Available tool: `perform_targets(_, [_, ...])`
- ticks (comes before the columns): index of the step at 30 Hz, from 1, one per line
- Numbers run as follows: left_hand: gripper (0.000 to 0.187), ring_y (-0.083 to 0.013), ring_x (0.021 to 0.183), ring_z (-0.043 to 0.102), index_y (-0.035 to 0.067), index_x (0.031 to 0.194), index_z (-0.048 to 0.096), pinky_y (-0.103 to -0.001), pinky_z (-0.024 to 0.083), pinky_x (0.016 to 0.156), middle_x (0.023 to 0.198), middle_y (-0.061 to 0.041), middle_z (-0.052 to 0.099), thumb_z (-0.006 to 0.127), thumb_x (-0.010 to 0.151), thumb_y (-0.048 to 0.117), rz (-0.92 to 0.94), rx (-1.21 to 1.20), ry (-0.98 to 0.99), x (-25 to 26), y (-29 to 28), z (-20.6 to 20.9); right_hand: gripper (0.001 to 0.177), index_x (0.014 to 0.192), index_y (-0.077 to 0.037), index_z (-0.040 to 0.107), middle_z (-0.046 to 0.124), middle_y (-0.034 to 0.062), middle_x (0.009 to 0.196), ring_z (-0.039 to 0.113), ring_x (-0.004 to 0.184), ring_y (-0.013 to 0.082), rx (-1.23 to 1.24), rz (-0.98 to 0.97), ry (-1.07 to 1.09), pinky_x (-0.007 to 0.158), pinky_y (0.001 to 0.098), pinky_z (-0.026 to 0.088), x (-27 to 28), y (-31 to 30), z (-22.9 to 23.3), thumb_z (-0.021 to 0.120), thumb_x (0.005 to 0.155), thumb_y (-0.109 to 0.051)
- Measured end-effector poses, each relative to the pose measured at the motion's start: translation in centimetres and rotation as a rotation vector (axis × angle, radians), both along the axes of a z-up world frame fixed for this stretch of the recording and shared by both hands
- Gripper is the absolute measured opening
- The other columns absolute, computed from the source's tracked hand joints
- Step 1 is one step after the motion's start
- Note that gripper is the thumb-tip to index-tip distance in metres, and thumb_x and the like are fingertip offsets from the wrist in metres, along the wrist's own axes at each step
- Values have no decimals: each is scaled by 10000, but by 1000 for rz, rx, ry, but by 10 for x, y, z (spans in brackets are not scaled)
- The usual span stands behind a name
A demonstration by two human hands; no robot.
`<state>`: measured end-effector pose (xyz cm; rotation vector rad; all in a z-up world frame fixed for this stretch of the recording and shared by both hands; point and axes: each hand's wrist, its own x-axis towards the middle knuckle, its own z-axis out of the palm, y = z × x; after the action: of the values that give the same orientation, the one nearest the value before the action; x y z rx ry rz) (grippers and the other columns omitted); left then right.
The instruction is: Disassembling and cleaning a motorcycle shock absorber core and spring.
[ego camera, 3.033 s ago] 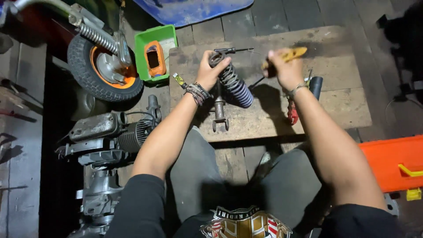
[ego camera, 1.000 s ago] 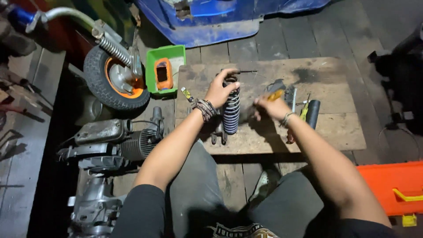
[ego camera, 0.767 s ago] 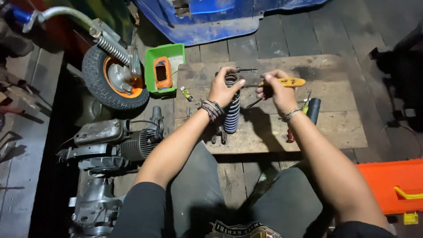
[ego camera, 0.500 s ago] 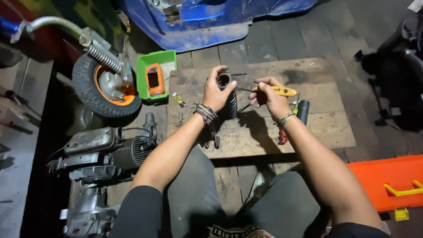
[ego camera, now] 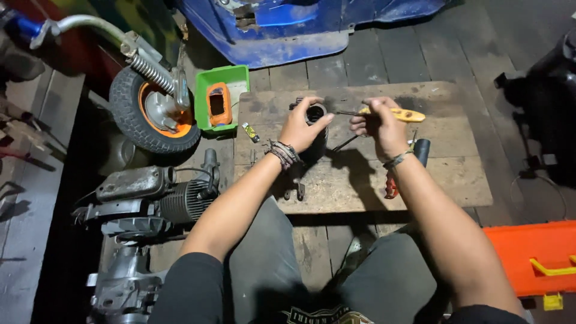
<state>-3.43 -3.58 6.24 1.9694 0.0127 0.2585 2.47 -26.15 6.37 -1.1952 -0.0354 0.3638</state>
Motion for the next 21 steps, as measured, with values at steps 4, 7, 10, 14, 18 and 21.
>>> perform_targets(4, [642,-360,1330,564,134,1438,468,-512,439,1151,1357,-153,653,745,930,413,13,19,-15,-4,0,10,399,1139,-153,530,749,146,862,761,670,200,-19,94,117,506,252,611,6,5,-46,547,959,-508])
perform_targets(7, [623,-366,1332,565,136,1456,461,-515,436,1150,1368,-148,656,740,949,366,-16,12,-9,-5,7,12,602,1096,-31,648,746,169,972,751,737,201,-100,148,178,584,248,613,16,1,-73,518,932,-595])
perform_targets(10, [566,-310,1290,607,146,1418,503,-454,470,1123,1326,-108,689,748,923,269,-47,-33,-44,-4,15,2,587,1055,-37,601,731,198,1008,751,745,268,-137,182,228,562,308,619,13,-3,-83,534,931,-607])
perform_targets(14, [546,-263,1201,666,146,1360,558,-407,503,1070,1228,-110,734,750,849,162,-112,-115,-102,4,23,-12,486,1052,-51,574,699,181,962,751,713,343,-246,134,302,496,410,627,23,-15,-110,627,912,-513])
perform_targets(18, [452,-184,1081,712,168,1236,661,-355,529,1013,1117,-54,762,737,790,164,-183,-164,-121,7,33,-19,465,1059,-107,749,761,140,1062,700,1117,310,-1129,145,-127,950,469,556,26,-26,-153,719,812,-500])
perform_targets(21, [304,-212,1156,679,210,1087,722,-340,496,1039,1104,-20,755,822,847,367,-138,-31,-134,2,30,-17,596,1124,-168,772,756,53,1141,679,1161,258,-1132,52,-12,1040,411,532,13,-11,-92,810,655,-534])
